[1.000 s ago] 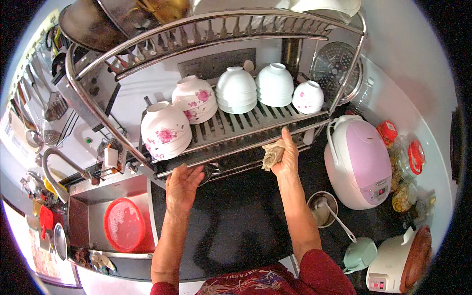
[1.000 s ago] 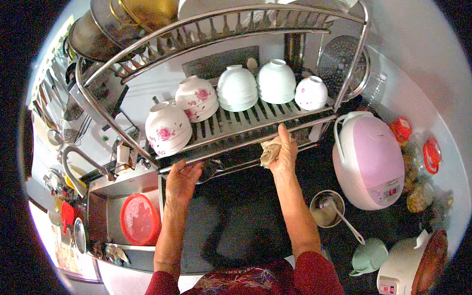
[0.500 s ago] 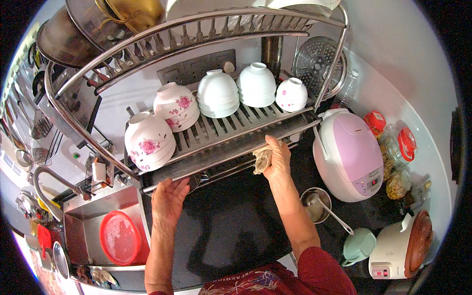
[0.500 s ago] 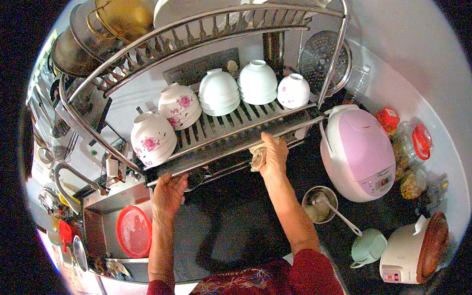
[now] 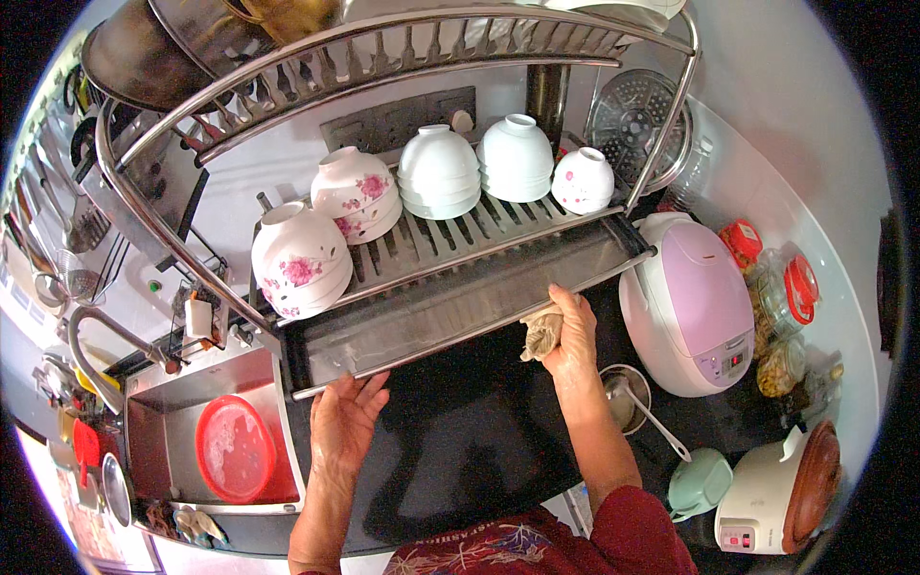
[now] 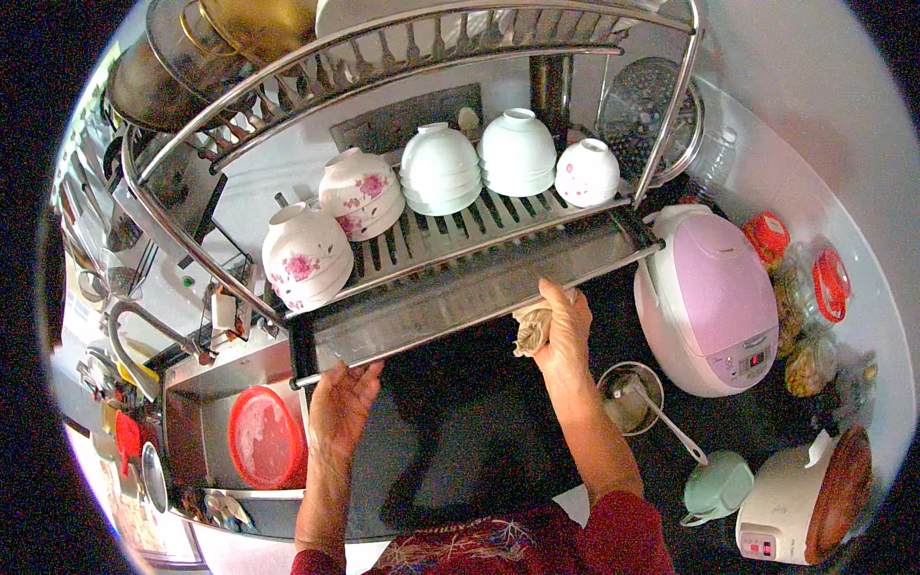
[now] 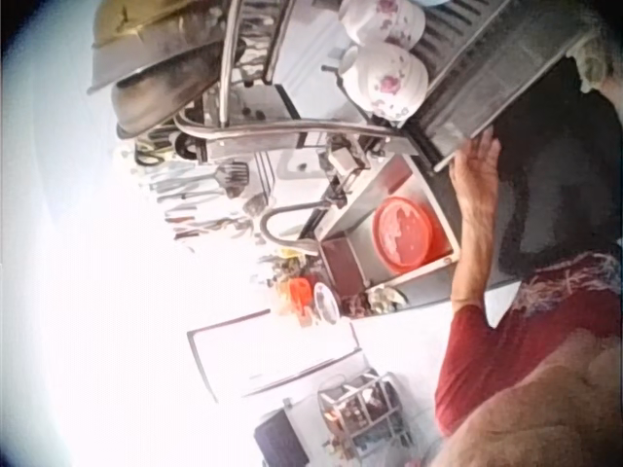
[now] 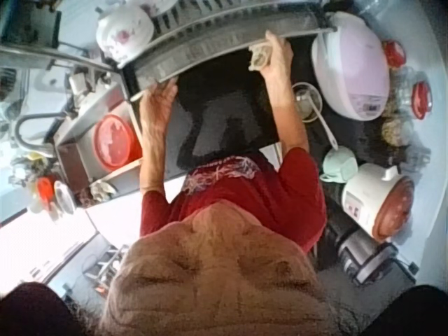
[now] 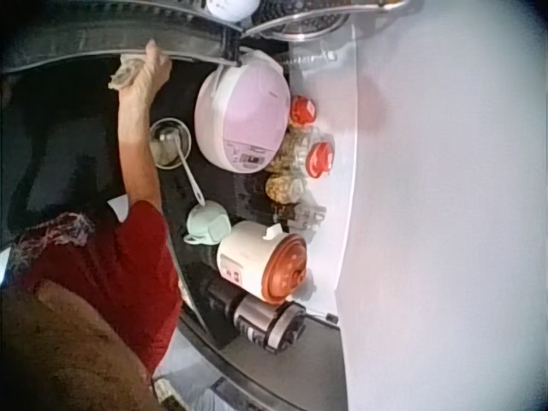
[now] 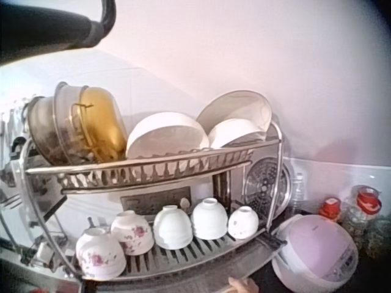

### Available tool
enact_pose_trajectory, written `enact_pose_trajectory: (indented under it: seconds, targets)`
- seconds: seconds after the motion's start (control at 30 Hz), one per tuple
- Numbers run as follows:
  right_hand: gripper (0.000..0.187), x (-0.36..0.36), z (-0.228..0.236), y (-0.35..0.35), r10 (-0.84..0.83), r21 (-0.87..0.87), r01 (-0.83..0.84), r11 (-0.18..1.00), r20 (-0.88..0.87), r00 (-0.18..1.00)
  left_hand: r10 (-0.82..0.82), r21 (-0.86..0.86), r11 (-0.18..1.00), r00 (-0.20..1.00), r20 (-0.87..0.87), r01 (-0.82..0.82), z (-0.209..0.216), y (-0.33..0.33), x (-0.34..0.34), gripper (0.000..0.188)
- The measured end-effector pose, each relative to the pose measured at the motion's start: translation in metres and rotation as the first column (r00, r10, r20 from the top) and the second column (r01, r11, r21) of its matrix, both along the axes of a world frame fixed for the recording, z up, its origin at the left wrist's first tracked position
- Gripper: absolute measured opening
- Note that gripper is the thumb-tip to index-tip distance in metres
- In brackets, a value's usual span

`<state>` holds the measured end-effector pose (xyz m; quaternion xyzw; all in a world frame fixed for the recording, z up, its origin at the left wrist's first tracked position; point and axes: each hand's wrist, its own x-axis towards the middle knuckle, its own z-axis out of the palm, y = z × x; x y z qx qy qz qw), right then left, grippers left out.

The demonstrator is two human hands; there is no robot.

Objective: The person cleans a metal baking tray in a kitchen sink. They scrub the tray with a sponge, rinse it under running water, and dry it with a cloth. Finally, the person places the clean tray into a dish rack.

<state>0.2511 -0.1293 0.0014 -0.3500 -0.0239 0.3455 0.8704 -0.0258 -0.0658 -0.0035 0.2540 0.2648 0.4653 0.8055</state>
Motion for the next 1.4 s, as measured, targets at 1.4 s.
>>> enact_pose_trajectory:
  seconds: [1.4]
  targets:
    - [0.042,-0.003,-0.016,-0.108,-0.004,-0.010,0.005,1.000,0.141,0.990,0.063,0.017,0.998,0.848,-0.526,-0.064,-0.002,-0.055,-0.042,0.033]
